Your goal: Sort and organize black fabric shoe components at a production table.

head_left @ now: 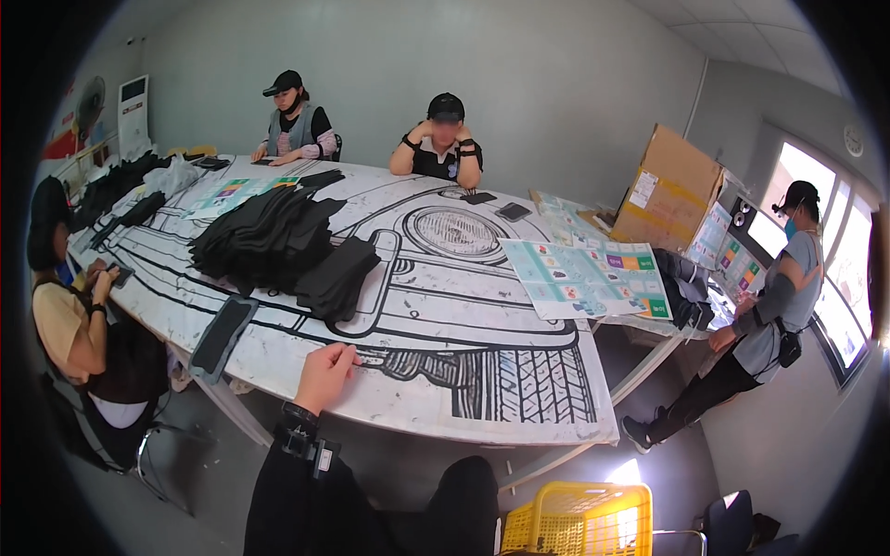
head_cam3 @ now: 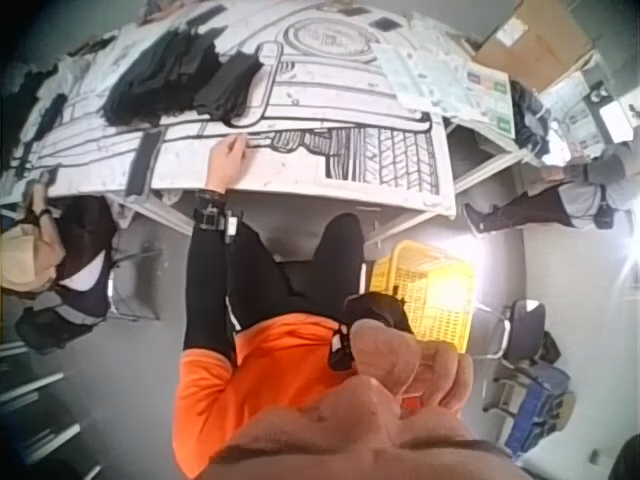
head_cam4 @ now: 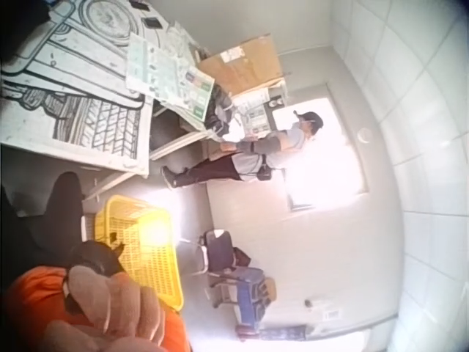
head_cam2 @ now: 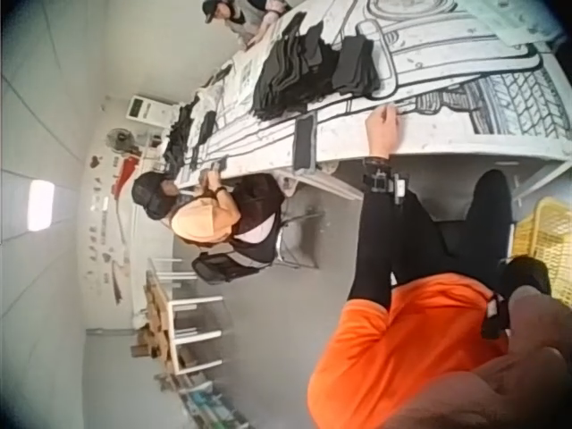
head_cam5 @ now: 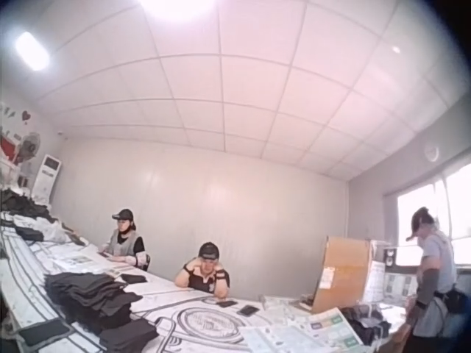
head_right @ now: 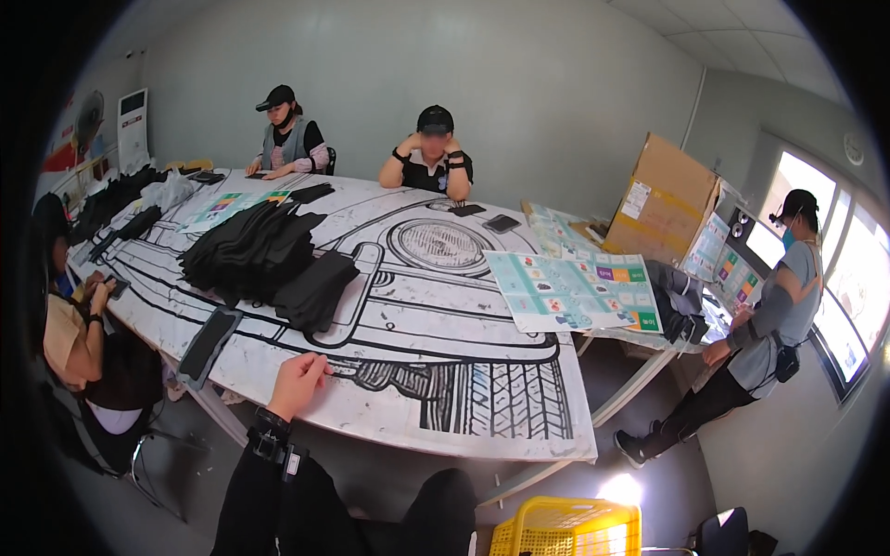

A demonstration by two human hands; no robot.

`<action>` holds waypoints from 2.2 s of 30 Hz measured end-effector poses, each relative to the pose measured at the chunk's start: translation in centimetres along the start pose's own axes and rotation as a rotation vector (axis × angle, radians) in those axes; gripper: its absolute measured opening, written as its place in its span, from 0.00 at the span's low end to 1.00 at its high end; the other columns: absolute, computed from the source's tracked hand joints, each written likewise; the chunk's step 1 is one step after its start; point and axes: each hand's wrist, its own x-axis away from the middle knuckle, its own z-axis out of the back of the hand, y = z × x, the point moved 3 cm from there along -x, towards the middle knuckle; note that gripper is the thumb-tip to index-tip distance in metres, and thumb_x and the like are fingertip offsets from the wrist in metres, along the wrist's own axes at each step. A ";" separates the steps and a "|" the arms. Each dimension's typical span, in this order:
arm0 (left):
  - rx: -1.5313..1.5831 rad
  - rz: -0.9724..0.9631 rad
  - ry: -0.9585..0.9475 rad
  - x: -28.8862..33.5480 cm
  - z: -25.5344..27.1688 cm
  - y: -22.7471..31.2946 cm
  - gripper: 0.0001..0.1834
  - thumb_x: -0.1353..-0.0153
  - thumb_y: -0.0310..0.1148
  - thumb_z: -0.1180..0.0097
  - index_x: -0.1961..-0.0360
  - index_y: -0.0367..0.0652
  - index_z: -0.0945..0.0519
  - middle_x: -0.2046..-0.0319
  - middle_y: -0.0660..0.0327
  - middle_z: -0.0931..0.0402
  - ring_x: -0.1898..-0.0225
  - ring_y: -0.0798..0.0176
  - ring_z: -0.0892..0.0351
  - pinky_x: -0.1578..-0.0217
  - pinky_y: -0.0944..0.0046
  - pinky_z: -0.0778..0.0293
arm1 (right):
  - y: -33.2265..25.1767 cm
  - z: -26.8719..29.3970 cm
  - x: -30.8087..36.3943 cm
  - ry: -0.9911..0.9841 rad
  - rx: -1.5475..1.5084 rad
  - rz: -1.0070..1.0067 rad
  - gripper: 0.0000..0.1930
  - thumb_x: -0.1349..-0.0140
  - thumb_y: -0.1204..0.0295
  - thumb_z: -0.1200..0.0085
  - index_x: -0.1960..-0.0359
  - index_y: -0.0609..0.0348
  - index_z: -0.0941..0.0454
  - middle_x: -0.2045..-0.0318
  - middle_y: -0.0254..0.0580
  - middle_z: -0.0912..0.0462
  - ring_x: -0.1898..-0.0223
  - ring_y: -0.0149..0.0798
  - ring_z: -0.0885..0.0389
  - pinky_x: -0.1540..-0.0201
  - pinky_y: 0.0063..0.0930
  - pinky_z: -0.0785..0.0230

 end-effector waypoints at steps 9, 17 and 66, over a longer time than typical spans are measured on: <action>-0.019 -0.002 -0.007 0.0 -0.2 -0.4 0.17 0.29 0.38 0.46 0.69 0.36 0.15 0.81 0.62 0.22 0.77 0.69 0.25 0.70 0.66 0.30 | 1.6 -1.4 -0.2 0.108 -0.002 -0.328 0.17 0.40 0.75 0.35 0.51 0.51 0.24 0.49 0.37 0.31 0.48 0.42 0.29 0.51 0.38 0.26; 0.017 -0.021 -0.003 0.1 -0.3 0.3 0.16 0.29 0.36 0.46 0.69 0.36 0.16 0.81 0.62 0.22 0.77 0.70 0.25 0.71 0.66 0.30 | 2.1 -1.1 -0.1 0.280 0.086 -0.469 0.17 0.38 0.74 0.35 0.49 0.50 0.25 0.49 0.37 0.31 0.49 0.42 0.29 0.47 0.43 0.24; -0.012 -0.024 -0.012 -0.2 -0.8 -0.1 0.18 0.29 0.39 0.46 0.71 0.37 0.16 0.82 0.63 0.22 0.78 0.70 0.24 0.72 0.65 0.30 | 3.9 3.8 0.5 -0.276 0.616 -0.257 0.14 0.40 0.62 0.41 0.78 0.55 0.26 0.82 0.36 0.28 0.78 0.38 0.32 0.70 0.39 0.48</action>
